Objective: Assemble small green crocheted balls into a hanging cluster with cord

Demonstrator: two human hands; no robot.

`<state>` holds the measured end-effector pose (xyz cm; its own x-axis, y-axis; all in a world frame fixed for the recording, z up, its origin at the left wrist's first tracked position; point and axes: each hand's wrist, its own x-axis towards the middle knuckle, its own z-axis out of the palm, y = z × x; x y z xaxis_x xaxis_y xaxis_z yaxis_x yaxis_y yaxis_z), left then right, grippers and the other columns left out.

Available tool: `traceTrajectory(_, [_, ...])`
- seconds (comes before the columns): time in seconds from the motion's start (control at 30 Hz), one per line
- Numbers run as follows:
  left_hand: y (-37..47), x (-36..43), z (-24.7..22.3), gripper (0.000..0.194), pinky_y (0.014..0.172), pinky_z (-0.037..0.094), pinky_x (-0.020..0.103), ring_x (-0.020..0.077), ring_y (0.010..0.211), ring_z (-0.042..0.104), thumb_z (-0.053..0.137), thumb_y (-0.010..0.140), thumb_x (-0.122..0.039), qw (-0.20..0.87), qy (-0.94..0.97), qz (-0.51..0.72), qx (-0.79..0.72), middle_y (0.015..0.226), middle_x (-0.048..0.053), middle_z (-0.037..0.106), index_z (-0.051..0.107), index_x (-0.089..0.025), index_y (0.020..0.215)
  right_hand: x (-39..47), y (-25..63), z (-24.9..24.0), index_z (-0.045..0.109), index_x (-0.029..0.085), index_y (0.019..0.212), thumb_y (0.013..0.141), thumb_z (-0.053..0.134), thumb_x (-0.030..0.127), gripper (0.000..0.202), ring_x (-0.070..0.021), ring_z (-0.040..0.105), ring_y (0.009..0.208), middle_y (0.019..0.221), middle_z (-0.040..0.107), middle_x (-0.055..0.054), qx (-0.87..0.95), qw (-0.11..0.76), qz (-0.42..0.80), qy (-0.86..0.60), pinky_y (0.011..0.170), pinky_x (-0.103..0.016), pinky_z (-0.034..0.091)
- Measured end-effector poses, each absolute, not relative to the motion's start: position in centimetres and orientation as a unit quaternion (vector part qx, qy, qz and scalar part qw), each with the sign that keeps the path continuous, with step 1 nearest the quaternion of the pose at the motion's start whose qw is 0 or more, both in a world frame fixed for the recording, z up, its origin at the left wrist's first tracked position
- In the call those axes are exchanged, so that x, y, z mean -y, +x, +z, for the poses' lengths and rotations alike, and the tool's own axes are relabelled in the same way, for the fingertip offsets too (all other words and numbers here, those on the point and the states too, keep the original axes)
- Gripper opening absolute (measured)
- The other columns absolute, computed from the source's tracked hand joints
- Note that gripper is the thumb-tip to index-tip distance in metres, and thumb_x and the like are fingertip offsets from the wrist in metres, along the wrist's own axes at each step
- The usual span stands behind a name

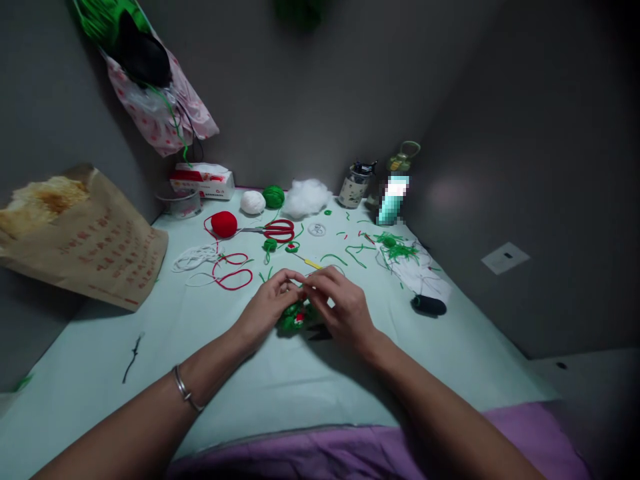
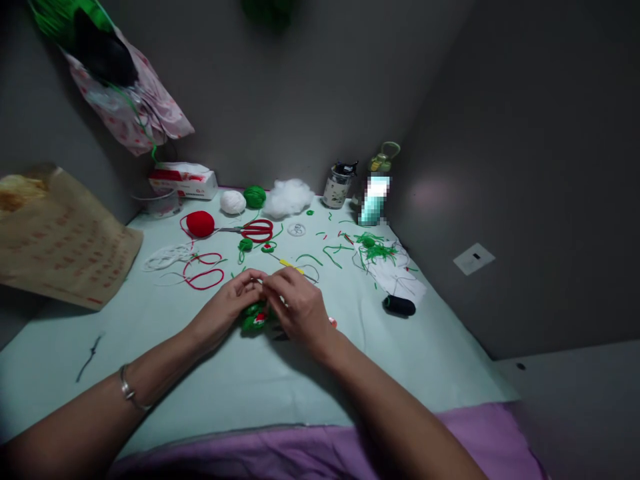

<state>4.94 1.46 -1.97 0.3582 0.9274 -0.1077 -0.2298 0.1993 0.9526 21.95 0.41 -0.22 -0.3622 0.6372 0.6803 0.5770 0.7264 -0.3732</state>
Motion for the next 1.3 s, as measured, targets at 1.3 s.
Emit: traceTrajectory(1.3, [4.6,-2.4,-2.3,0.022,0.075,0.054,0.031,0.0148,0.07,0.063,0.073,0.081,-0.032,0.691,0.515,0.35,-0.367,0.08,0.002,0.067,0.065,-0.019,0.096,-1.7,22.2,0.3,0.054,0.019,0.087,0.092,0.066,0.04,0.024,-0.0055,0.033,0.045,0.052,0.046,0.01,0.516,0.478,0.602,-0.378,0.048,-0.019,0.025])
